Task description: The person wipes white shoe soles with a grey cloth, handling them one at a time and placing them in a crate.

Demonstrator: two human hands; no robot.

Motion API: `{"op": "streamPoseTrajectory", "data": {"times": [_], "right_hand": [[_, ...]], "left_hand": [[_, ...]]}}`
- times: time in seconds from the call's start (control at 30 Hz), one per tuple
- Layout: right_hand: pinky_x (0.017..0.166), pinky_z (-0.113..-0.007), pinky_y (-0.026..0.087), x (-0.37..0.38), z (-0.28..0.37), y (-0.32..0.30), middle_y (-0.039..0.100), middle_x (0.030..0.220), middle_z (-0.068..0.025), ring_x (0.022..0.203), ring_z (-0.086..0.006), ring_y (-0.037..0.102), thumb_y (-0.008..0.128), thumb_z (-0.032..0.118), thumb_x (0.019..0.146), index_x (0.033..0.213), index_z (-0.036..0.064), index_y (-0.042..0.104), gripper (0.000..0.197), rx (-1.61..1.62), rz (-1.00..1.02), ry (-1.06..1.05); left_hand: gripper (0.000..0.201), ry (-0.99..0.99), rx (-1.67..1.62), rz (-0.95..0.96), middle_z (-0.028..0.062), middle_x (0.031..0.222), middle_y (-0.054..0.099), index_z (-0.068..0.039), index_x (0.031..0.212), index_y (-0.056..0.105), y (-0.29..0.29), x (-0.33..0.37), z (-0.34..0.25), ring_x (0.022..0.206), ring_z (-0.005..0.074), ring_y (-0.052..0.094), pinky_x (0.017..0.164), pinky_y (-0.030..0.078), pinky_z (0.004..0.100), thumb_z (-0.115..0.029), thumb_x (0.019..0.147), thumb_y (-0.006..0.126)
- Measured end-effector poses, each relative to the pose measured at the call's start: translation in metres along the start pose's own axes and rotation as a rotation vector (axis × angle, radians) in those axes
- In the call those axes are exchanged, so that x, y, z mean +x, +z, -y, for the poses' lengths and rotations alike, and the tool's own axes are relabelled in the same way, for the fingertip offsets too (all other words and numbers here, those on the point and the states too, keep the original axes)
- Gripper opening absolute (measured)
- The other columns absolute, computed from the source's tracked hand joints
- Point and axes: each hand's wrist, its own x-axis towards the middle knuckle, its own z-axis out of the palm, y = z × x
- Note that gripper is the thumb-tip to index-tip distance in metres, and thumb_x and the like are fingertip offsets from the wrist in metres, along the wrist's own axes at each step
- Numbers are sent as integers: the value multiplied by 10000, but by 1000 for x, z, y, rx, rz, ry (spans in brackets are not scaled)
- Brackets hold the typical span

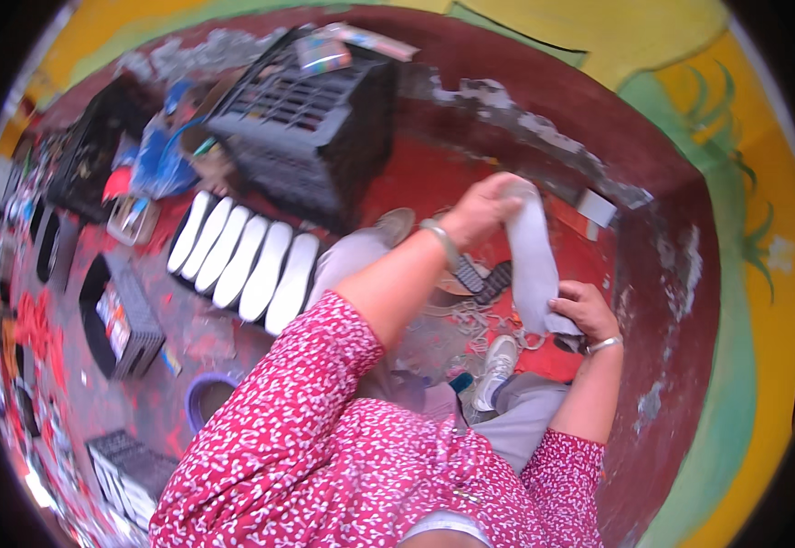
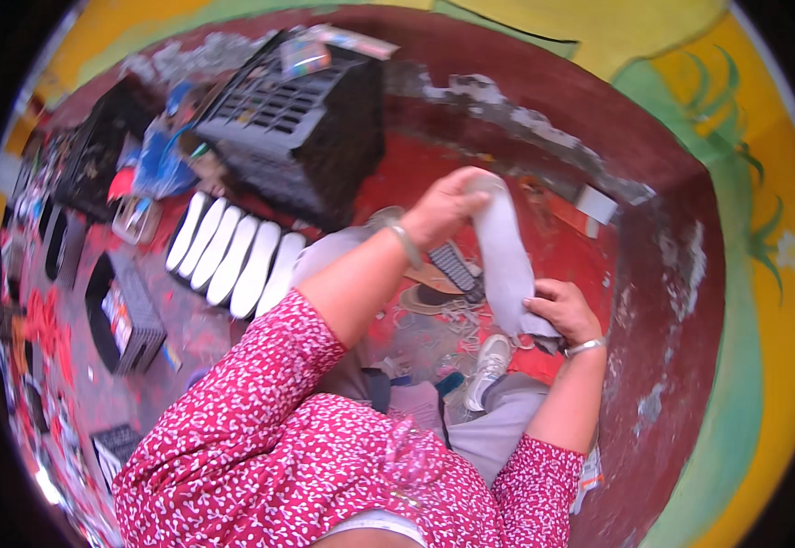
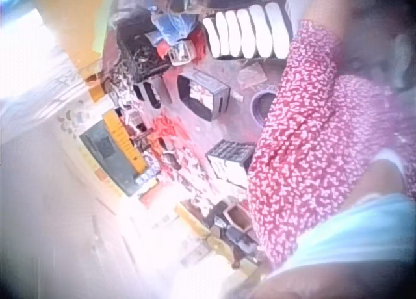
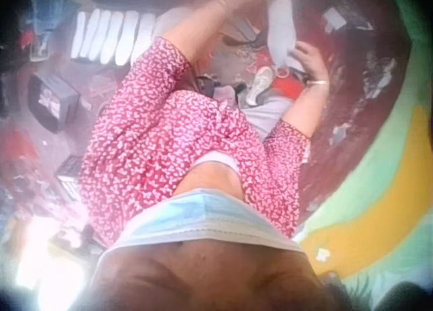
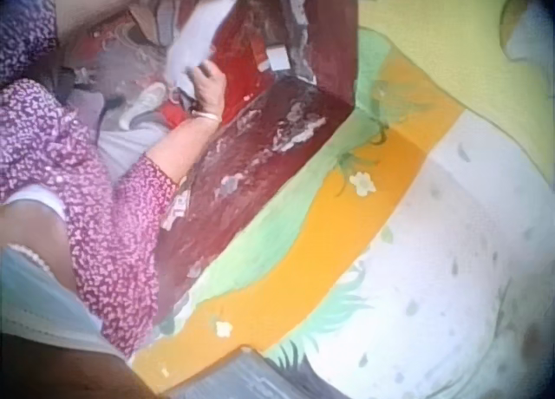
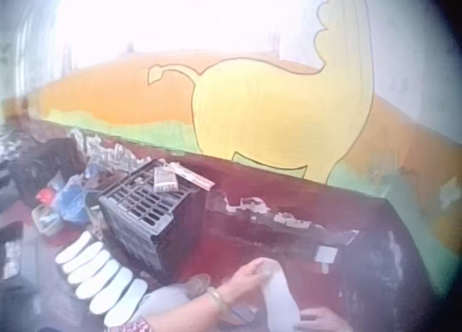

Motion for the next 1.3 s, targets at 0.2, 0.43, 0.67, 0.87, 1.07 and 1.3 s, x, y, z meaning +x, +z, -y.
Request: {"op": "streamPoseTrajectory", "data": {"times": [0.2, 0.43, 0.67, 0.87, 1.07, 1.3], "right_hand": [[557, -206, 435, -9, 7, 49, 602, 707, 0, 616, -68, 547, 604, 37, 804, 820, -41, 645, 90, -115, -105, -117], [565, -194, 432, -39, 42, 119, 624, 734, -12, 617, -63, 550, 617, 62, 822, 895, -41, 655, 131, 133, -142, -220], [609, -191, 444, -44, 68, 192, 627, 811, -13, 678, -52, 545, 581, 39, 850, 948, -46, 641, 142, 118, -16, -275], [620, -185, 442, -31, 80, 238, 612, 814, 3, 700, -45, 537, 549, 34, 856, 951, -50, 619, 145, -33, 156, -267], [607, -194, 453, -30, 85, 247, 620, 805, -16, 686, -57, 552, 556, 55, 854, 947, -59, 618, 160, 101, 242, -176], [629, -200, 463, -17, 58, 238, 625, 833, -38, 693, -72, 567, 541, 58, 865, 963, -47, 599, 155, 265, 191, -161]], "left_hand": [[243, 86, 129, 40, 28, 962, 575, -30, 1119, 499, 5, -45, -11, 921, 104, 526, 812, 448, 266, -69, 881, 526], [389, 108, 86, -68, 61, 955, 605, 3, 1222, 416, 23, -139, -37, 882, 104, 558, 768, 463, 264, -50, 862, 556], [487, 145, 444, -223, 93, 1028, 599, -21, 1345, 351, 12, -228, -88, 945, 90, 543, 826, 441, 249, -17, 882, 504], [471, 246, 640, -363, 87, 1044, 606, -17, 1326, 386, -15, -271, -99, 929, 98, 562, 807, 451, 244, -2, 870, 503], [394, -126, -141, -370, 59, 1025, 605, 12, 1253, 441, -26, -280, -114, 901, 98, 581, 772, 479, 236, -56, 878, 545], [415, -66, 164, -341, 86, 1094, 579, 16, 1264, 444, -33, -264, -87, 978, 126, 558, 864, 458, 273, 9, 855, 520]]}}
